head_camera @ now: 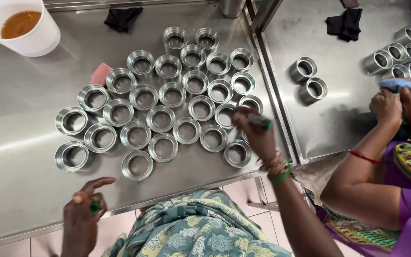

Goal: The recorder marks metal rings with a pen and cleans them using a cloth and liquid from a cup.

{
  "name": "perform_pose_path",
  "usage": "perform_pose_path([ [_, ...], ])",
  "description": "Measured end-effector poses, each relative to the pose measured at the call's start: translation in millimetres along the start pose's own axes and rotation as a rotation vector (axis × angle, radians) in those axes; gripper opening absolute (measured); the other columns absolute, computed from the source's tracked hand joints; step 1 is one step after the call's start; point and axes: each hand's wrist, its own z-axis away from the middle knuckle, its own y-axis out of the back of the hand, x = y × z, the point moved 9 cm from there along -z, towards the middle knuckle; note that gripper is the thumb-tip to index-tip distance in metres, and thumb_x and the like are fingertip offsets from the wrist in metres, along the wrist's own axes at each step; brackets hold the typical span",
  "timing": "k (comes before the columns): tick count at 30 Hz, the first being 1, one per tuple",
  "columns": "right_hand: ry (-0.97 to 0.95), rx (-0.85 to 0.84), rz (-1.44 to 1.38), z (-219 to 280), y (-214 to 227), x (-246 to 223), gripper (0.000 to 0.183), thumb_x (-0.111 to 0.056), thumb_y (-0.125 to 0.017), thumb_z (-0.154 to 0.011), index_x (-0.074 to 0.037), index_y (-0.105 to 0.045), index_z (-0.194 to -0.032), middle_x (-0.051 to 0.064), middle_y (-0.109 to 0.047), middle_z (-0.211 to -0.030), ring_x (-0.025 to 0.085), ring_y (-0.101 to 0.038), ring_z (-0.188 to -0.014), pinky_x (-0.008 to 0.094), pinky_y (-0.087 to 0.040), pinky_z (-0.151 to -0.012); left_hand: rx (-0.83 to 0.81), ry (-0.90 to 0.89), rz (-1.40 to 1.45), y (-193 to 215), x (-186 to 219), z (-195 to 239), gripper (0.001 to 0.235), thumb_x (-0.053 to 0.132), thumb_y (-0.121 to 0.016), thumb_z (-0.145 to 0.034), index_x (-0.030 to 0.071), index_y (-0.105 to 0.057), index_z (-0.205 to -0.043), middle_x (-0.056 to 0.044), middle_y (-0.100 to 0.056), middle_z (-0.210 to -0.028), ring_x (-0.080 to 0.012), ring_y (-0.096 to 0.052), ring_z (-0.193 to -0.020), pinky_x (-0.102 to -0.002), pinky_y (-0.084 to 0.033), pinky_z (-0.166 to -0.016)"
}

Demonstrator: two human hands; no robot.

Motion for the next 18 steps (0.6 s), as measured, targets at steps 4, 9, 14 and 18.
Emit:
perform_pose_path([
  [4,-0.079,0.064,0.011,-45,40,21,0.034,-0.022,-0.071,-0.097,-0.003,-0.068,-0.125,0.003,-0.076,-0.095,0.007,-0.071,-0.078,0.022,-0.058,-0.060,0.055,0.067,-0.031,18,-15,9,0.103,0.077,-0.012,-0.094,-0.003,-0.069,-0.123,0.001,-0.034,-0.053,-0.0099,-0.026,-0.052,-0.029,-0.020,-0.053],
  [9,-0.087,0.054,0.159,-48,49,35,0.033,-0.024,-0.073,-0.097,-0.003,-0.073,-0.123,0.004,-0.075,-0.089,0.007,-0.066,-0.069,0.022,-0.051,-0.055,0.058,0.033,-0.018,10,-10,10,0.102,0.077,-0.016,-0.095,-0.006,-0.068,-0.122,0.001,-0.033,-0.055,-0.0096,-0.027,-0.053,-0.030,-0.021,-0.053],
  [14,-0.090,0.051,0.092,-49,61,30,0.035,-0.027,-0.073,-0.096,-0.002,-0.073,-0.121,0.003,-0.074,-0.085,0.006,-0.063,-0.064,0.024,-0.051,-0.055,0.079,0.045,-0.034,-2,-6,7,0.099,0.075,-0.016,-0.096,-0.004,-0.070,-0.119,-0.001,-0.034,-0.055,-0.0105,-0.028,-0.053,-0.030,-0.021,-0.053],
  [18,-0.030,0.027,0.055,-57,58,37,0.035,-0.026,-0.073,-0.097,0.000,-0.072,-0.119,0.004,-0.076,-0.088,0.007,-0.065,-0.067,0.023,-0.053,-0.058,0.041,0.022,-0.004,-20,-7,5,0.094,0.072,-0.021,-0.098,-0.005,-0.072,-0.114,-0.001,-0.038,-0.057,-0.0105,-0.029,-0.054,-0.030,-0.024,-0.053],
])
